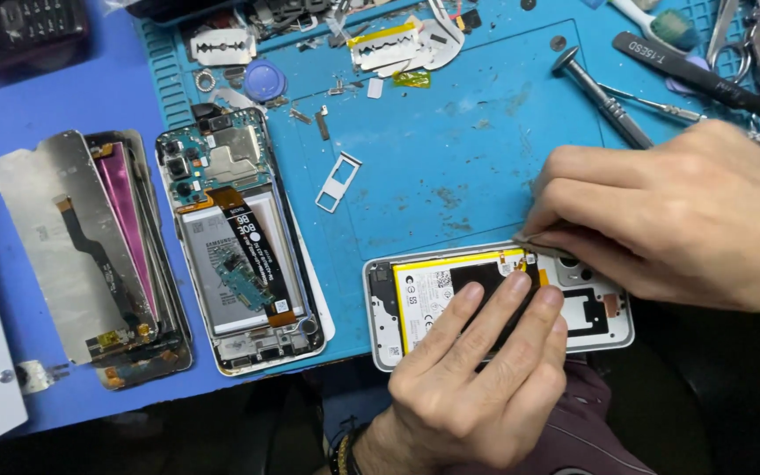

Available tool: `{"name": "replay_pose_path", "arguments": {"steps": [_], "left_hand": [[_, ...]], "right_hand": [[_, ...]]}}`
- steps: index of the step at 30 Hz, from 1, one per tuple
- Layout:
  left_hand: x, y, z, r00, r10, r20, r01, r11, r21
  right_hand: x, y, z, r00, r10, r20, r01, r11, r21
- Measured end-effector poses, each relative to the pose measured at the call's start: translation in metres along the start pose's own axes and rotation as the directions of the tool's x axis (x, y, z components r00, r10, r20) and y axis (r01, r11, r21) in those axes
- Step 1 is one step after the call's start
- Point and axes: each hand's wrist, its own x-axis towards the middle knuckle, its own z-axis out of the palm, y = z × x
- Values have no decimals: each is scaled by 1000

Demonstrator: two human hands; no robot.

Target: Repairing and cleaning internal components of disassembled mobile phones.

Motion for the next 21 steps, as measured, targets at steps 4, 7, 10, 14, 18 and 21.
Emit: {"name": "replay_pose_path", "arguments": {"steps": [4,7,10,14,18,21], "left_hand": [[-1,-2,0,999,13,-45,-12,1000,26],[0,0,1,999,20,-42,-19,999,25],[0,2,3,999,20,-44,-18,999,30],[-2,0,-1,998,24,-61,-23,1000,11],[-2,1,1,999,34,-37,-33,999,10],[-3,-4,-7,998,26,-54,-26,1000,9]], "right_hand": [[-16,2,2,990,113,-82,-112,994,15],[-11,1,2,995,67,-79,-70,997,-41],[-23,4,2,997,43,-68,-50,993,-106],[-19,1,7,985,137,-102,-137,991,4],[-1,-5,0,991,-110,-75,112,994,18],[-6,-8,4,989,84,-125,-82,996,22]]}}
